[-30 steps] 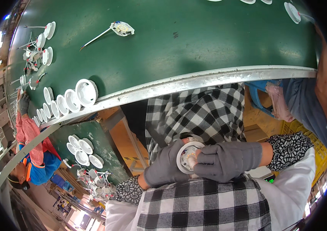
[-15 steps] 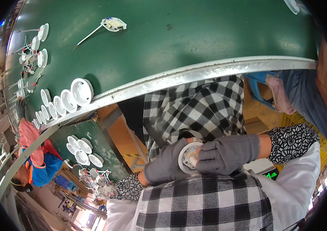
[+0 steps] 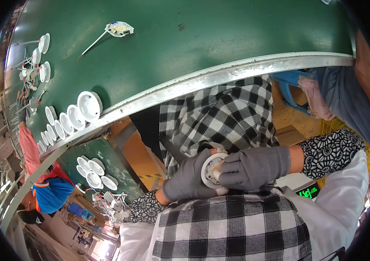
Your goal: The person assembles light fixtures by threading wires and LED circuit boards through plastic housings, pressing each board into place by hand, and placing the assembled units onto the conveyor belt.
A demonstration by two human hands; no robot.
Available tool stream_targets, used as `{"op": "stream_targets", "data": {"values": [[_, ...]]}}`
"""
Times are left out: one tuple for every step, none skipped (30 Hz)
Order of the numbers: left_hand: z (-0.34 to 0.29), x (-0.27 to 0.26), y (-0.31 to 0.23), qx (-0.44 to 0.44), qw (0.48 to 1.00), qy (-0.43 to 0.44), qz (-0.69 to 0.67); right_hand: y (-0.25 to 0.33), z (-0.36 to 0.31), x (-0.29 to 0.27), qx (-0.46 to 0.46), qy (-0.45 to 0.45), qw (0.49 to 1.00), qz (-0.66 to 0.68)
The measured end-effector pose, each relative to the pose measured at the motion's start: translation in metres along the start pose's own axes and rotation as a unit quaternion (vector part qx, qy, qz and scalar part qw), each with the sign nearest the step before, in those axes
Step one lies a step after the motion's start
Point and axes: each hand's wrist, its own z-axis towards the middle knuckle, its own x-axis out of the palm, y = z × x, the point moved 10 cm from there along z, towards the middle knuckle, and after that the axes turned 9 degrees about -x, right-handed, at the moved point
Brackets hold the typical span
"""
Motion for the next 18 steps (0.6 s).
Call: {"op": "stream_targets", "data": {"values": [[0.001, 0.001, 0.005, -0.019, 1.0, -0.001, -0.006, -0.001, -0.001, 0.0, -0.004, -0.008, 1.0, -0.006], [0.001, 0.002, 0.007, -0.019, 1.0, 0.0, -0.005, -0.002, -0.002, 0.002, -0.003, -0.01, 1.0, -0.007], [0.0, 0.003, 0.009, -0.027, 1.0, 0.007, -0.009, -0.002, -0.003, 0.005, -0.009, -0.005, 1.0, -0.021], [0.0, 0.003, 0.011, -0.035, 0.999, 0.014, -0.014, -0.002, -0.004, 0.007, -0.015, 0.0, 0.999, -0.035], [-0.001, 0.0, 0.01, -0.035, 0.999, 0.015, -0.014, -0.001, -0.004, 0.007, -0.015, -0.002, 0.999, -0.035], [-0.001, -0.005, -0.004, -0.003, 0.999, 0.036, -0.039, -0.002, -0.004, 0.009, -0.006, 0.004, 1.0, -0.027], [-0.002, -0.007, -0.013, 0.029, 0.996, 0.056, -0.064, -0.003, -0.004, 0.011, 0.003, 0.01, 1.0, -0.018], [-0.002, -0.008, -0.011, 0.029, 0.996, 0.058, -0.064, -0.004, -0.003, 0.01, 0.004, 0.009, 1.0, -0.018], [-0.005, -0.012, -0.012, 0.034, 0.993, 0.052, -0.104, -0.004, -0.002, 0.006, 0.002, -0.004, 1.0, -0.017], [-0.006, -0.014, -0.012, 0.039, 0.988, 0.046, -0.143, -0.003, -0.002, 0.003, 0.0, -0.017, 1.0, -0.016], [-0.009, -0.007, -0.008, 0.038, 0.988, 0.046, -0.144, -0.004, -0.002, 0.004, 0.0, -0.017, 1.0, -0.014], [-0.01, -0.004, 0.004, -0.008, 0.983, 0.017, -0.184, -0.003, -0.001, 0.007, -0.011, 0.002, 1.0, -0.029], [-0.011, -0.002, 0.016, -0.054, 0.973, -0.011, -0.225, -0.001, 0.0, 0.01, -0.022, 0.022, 0.999, -0.045], [-0.012, -0.001, 0.017, -0.051, 0.973, -0.014, -0.224, 0.001, 0.002, 0.009, -0.024, 0.023, 0.998, -0.046], [-0.011, -0.001, 0.019, -0.076, 0.972, -0.017, -0.224, -0.001, 0.003, 0.008, -0.013, 0.022, 0.999, -0.032], [-0.01, -0.001, 0.023, -0.099, 0.969, -0.02, -0.224, -0.003, 0.004, 0.006, -0.002, 0.022, 1.0, -0.018], [-0.011, -0.001, 0.022, -0.097, 0.97, -0.021, -0.224, -0.004, 0.004, 0.002, -0.002, 0.023, 1.0, -0.019], [-0.013, -0.004, 0.019, -0.077, 0.968, -0.038, -0.234, 0.001, 0.007, -0.003, -0.04, 0.034, 0.996, -0.079]]}}
